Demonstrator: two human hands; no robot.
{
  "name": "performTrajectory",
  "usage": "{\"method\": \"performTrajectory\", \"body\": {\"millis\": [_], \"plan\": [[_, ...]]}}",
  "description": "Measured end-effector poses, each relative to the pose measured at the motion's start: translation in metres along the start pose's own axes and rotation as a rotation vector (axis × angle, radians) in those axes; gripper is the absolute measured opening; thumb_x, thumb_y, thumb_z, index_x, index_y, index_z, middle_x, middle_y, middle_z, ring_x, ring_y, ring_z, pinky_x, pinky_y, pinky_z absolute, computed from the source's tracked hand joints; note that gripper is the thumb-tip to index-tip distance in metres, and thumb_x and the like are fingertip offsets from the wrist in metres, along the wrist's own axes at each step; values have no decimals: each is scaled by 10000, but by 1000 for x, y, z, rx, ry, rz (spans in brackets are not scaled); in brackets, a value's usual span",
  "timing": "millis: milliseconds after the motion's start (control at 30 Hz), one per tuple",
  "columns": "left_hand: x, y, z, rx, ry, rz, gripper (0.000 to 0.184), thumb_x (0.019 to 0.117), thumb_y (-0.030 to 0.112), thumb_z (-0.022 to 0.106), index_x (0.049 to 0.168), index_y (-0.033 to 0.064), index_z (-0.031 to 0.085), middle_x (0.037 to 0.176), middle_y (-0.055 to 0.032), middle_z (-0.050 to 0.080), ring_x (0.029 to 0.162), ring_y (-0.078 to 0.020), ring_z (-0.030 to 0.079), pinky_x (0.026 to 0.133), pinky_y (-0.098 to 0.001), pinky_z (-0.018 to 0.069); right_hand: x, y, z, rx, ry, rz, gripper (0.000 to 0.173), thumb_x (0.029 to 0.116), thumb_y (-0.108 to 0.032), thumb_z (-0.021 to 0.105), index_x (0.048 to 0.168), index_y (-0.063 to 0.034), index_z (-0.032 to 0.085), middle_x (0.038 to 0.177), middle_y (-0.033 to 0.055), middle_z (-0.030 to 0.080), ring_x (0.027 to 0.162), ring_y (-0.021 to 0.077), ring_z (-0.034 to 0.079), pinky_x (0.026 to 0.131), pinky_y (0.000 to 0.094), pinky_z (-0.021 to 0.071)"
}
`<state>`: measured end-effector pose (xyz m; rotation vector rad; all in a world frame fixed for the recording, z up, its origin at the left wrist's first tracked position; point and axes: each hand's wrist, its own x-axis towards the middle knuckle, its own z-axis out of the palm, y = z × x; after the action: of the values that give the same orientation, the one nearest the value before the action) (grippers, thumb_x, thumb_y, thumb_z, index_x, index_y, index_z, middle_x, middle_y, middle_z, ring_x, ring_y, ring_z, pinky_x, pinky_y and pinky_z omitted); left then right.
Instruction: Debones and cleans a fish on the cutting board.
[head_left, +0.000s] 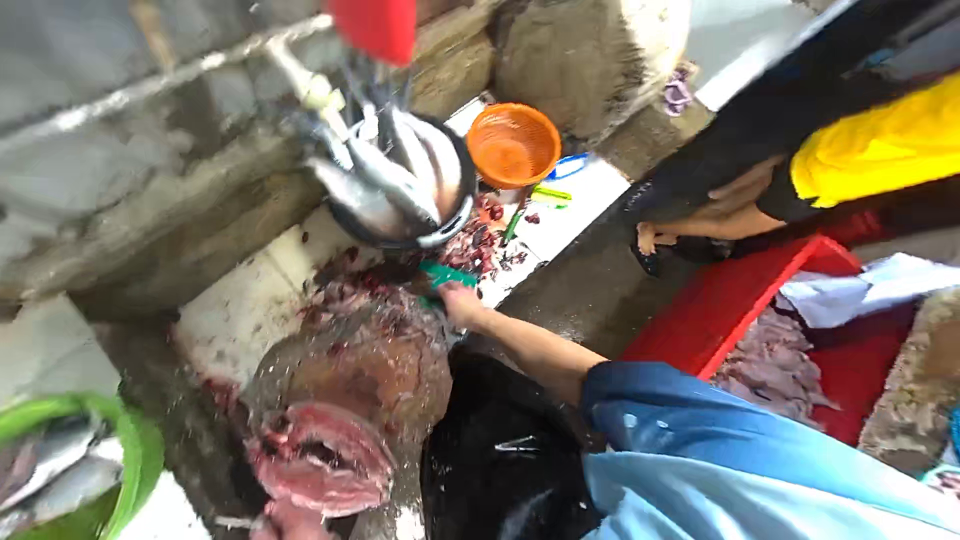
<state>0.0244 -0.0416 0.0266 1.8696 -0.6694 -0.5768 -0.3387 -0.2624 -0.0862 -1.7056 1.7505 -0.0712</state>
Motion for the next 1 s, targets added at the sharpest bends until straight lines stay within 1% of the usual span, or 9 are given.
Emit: {"method": "performTrajectory", "body": {"millis": [133,233,333,433,533,667,800,900,1000], "plan": [[53,-30,-23,548,-1,-30,592,934,328,765,1324,-79,585,1264,-261,655,1198,-337,640,1072,-494,498,23,-7,-3,-75,-143,-24,789,836,-55,770,1540,-82,414,1444,284,517,1248,509,561,964,704,489],[100,-7,-14,846,-260,-130,623,880,482,787,1248,-9,675,1225,-235,686,1198,-378,638,1065,-582,477,28,-14,3,-142,-201,32,908,792,-134,821,1540,-7,321,1362,357,520,1130,538,611,870,701,533],[127,-6,-3,1011,-462,-180,619,871,582,749,1180,47,726,1179,-233,704,1169,-418,649,1020,-660,480,14,-16,-18,-84,-140,160,695,836,-310,744,1394,17,488,1241,337,597,1056,521,644,797,708,533],[124,-20,-13,849,-443,-157,500,914,488,745,1084,17,738,1063,-227,725,1068,-393,687,977,-645,506,-29,-3,-46,30,-97,161,488,965,-484,537,1101,-35,669,963,238,689,911,435,687,739,683,526],[97,-13,-29,730,-322,31,442,942,435,703,975,-5,724,897,-192,719,900,-344,710,868,-612,539,-101,-7,-58,96,-37,-17,519,1074,-502,386,981,-62,645,752,146,622,695,338,654,633,582,531],[27,18,-61,556,-51,350,396,960,339,688,954,-57,711,826,-148,720,780,-192,715,780,-421,591,-158,-96,-23,267,-320,-99,450,1050,-425,457,1002,-48,698,800,121,666,722,264,668,710,530,560],[-15,41,-100,492,110,526,360,958,293,676,920,-65,690,765,-92,692,707,-75,676,703,-285,575,-140,-159,47,92,-672,-197,521,1063,-492,439,1007,-27,668,791,133,640,643,254,643,636,482,553],[-20,59,-143,566,88,609,400,964,311,645,919,-86,669,762,-134,681,699,-122,674,688,-327,568,-113,-136,46,-98,-542,-262,517,1047,-471,487,957,-8,698,915,212,695,869,381,701,764,621,547],[-20,83,-180,676,60,667,464,978,363,640,911,-95,673,744,-171,676,657,-162,668,641,-354,559,-78,-84,-1,-119,-315,-171,516,1038,-458,480,897,-5,684,889,227,684,870,409,697,746,647,542]]}}
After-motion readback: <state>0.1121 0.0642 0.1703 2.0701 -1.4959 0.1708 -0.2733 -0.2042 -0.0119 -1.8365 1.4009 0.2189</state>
